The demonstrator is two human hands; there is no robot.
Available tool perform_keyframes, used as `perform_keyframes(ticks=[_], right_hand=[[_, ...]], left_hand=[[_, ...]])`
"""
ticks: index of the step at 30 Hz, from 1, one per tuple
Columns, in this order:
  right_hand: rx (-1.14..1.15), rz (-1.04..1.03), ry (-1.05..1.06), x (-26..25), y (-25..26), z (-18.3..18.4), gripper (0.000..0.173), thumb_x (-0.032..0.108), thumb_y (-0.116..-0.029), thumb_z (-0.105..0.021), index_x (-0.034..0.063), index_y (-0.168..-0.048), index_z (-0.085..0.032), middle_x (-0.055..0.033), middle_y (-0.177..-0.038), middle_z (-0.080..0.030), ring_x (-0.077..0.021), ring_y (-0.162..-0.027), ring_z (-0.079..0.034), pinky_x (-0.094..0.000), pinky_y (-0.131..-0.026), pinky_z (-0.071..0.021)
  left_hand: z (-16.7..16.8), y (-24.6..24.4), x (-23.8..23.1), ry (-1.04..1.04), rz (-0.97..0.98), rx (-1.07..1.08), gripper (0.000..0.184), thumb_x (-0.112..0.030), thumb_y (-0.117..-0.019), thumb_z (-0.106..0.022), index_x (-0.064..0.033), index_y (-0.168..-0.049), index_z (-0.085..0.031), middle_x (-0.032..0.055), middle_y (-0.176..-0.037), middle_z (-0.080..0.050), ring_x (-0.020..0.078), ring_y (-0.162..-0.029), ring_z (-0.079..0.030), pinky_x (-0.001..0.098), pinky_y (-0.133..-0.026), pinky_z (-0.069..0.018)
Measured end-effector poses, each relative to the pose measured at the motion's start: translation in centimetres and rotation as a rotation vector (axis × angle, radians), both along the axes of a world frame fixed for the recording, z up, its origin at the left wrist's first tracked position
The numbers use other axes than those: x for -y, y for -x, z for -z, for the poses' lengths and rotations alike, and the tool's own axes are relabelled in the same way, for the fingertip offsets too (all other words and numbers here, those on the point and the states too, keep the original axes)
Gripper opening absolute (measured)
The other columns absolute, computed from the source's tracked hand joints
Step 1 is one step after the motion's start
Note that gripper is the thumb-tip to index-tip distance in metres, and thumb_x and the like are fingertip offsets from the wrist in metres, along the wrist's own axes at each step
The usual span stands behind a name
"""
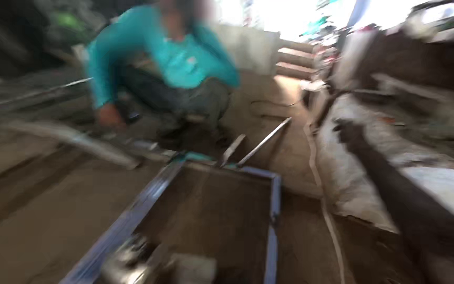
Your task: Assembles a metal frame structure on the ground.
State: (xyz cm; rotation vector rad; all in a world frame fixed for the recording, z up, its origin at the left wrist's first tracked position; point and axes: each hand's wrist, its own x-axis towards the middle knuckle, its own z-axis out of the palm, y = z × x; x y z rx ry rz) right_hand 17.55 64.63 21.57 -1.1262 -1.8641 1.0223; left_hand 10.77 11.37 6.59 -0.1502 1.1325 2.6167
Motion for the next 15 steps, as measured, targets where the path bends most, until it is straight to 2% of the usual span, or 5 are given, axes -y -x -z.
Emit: perform_keyframes(ticks=[2,5,8,13,15], right_hand=[[0.191,-0.286,-0.121,3.1,5.5,-2.4,0.026,0.028,-0.1062,-0.054,0.0100,-0.121,-0.065,0.0055,-0.081,-0.061,0.0020,-0.055,-0.042,-0.0182,-0.049,-0.0368],[0.471,-0.794,-0.291,5.7,16.0,-3.1,0.024,0.032,-0.1017,-0.063,0.0171,-0.118,-0.071,0.0013,-0.077,-0.068,-0.0033,-0.047,-0.045,-0.0241,-0.042,-0.0373],[0.735,-1.194,-0.410,15.7,23.6,0.6,0.025,0.015,-0.1042,-0.058,0.0114,-0.126,-0.068,-0.0046,-0.088,-0.074,-0.0121,-0.068,-0.067,-0.0363,-0.062,-0.0564],[0.620,-1.319,-0.248,34.7,24.5,13.5,0.026,0.008,-0.1002,-0.065,-0.0003,-0.125,-0.068,-0.0201,-0.102,-0.072,-0.0306,-0.086,-0.069,-0.0533,-0.083,-0.0566],[0.862,-1.351,-0.156,41.9,20.7,16.0,0.031,0.007,-0.1029,-0.059,-0.0064,-0.130,-0.063,-0.0266,-0.118,-0.068,-0.0359,-0.104,-0.067,-0.0520,-0.097,-0.0511]], left_hand=[[-0.9,-0.9,-0.3,0.084,-0.103,0.092,0.011,0.004,-0.0883,-0.054,-0.0037,-0.088,-0.062,0.0072,-0.075,-0.071,0.0156,-0.067,-0.072,0.0353,-0.062,-0.0626],[0.1,-1.8,0.4,0.059,-0.123,0.208,0.020,0.006,-0.0743,-0.064,0.0064,-0.095,-0.062,0.0147,-0.072,-0.070,0.0220,-0.062,-0.070,0.0391,-0.058,-0.0614],[-1.4,-3.3,1.5,0.078,-0.098,0.308,0.048,0.010,-0.0659,-0.079,0.0069,-0.108,-0.056,0.0153,-0.077,-0.070,0.0233,-0.065,-0.071,0.0392,-0.059,-0.0625],[-4.6,-3.4,5.0,0.049,-0.160,0.224,0.060,0.012,-0.0577,-0.083,0.0078,-0.111,-0.057,0.0152,-0.083,-0.071,0.0215,-0.072,-0.072,0.0377,-0.066,-0.0638],[-4.8,-3.1,6.8,0.068,-0.175,0.167,0.064,0.008,-0.0575,-0.086,0.0057,-0.115,-0.057,0.0145,-0.087,-0.072,0.0215,-0.076,-0.073,0.0377,-0.068,-0.0641]])
